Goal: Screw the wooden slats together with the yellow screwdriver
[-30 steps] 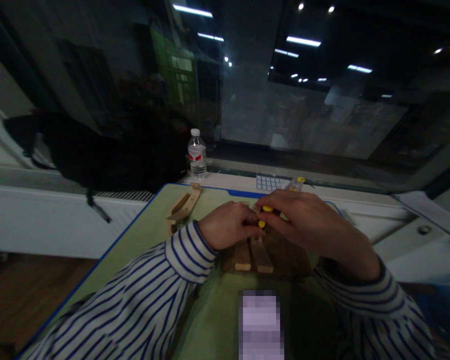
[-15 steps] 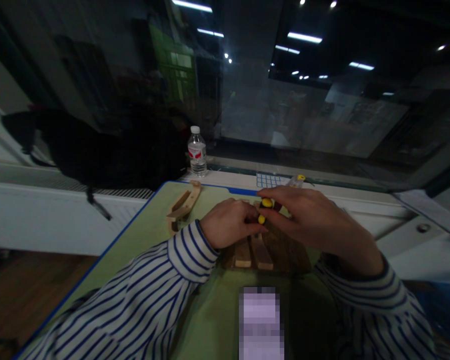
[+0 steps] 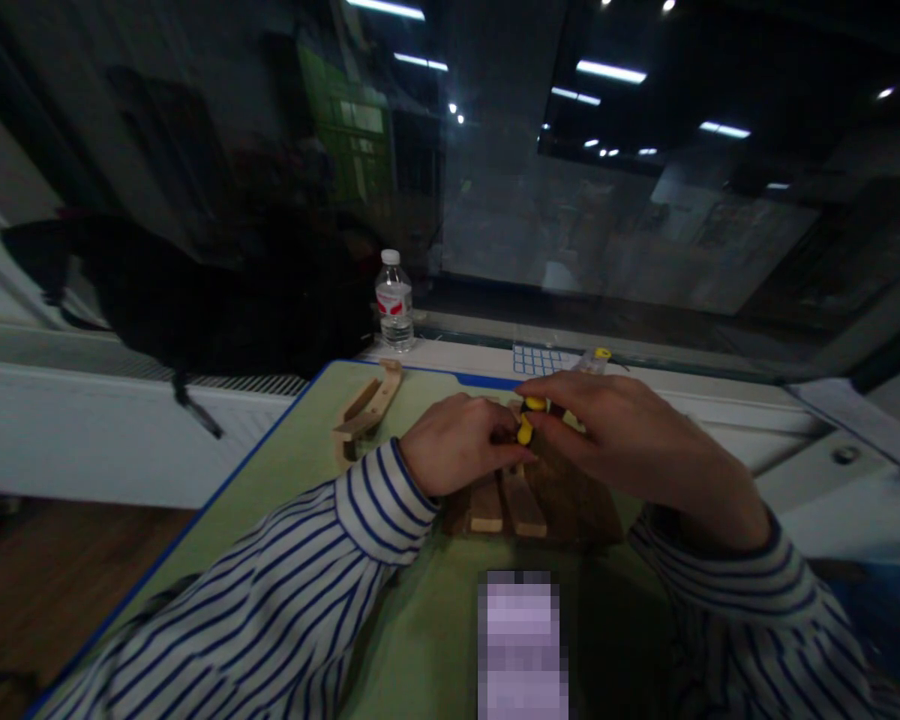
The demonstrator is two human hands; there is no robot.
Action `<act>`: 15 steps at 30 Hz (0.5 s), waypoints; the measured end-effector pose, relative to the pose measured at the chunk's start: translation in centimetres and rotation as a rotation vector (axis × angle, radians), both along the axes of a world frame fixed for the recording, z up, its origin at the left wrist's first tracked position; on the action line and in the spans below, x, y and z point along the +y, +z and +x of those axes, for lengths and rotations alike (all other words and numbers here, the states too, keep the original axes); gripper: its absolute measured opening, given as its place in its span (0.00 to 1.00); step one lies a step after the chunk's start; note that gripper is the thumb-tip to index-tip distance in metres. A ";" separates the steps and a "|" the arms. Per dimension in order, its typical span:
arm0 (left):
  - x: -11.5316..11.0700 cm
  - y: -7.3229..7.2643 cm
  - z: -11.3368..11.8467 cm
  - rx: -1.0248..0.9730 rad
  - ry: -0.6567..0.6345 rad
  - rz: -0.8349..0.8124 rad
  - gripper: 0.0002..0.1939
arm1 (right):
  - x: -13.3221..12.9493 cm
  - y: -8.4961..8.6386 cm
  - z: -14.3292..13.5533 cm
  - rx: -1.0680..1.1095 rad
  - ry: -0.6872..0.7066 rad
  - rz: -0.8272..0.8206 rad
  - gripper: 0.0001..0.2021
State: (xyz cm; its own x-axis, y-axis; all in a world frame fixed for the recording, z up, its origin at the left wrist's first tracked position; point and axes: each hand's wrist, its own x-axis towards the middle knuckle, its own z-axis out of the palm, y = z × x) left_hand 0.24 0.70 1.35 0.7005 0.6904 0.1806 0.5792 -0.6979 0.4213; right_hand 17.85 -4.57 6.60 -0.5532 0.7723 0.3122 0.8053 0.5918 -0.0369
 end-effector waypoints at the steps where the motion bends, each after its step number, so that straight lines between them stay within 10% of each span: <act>1: 0.0 0.0 0.0 -0.001 -0.002 0.001 0.13 | 0.0 0.0 0.0 -0.002 -0.002 0.000 0.14; 15: -0.1 0.2 0.0 0.020 -0.018 -0.018 0.10 | 0.0 0.0 0.0 -0.039 -0.043 0.004 0.14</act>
State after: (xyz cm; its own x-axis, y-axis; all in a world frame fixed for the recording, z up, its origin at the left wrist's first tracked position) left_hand 0.24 0.65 1.57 0.7164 0.6803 0.1546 0.5746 -0.7011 0.4223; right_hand 17.87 -4.59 6.61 -0.5315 0.7945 0.2939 0.8307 0.5567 -0.0028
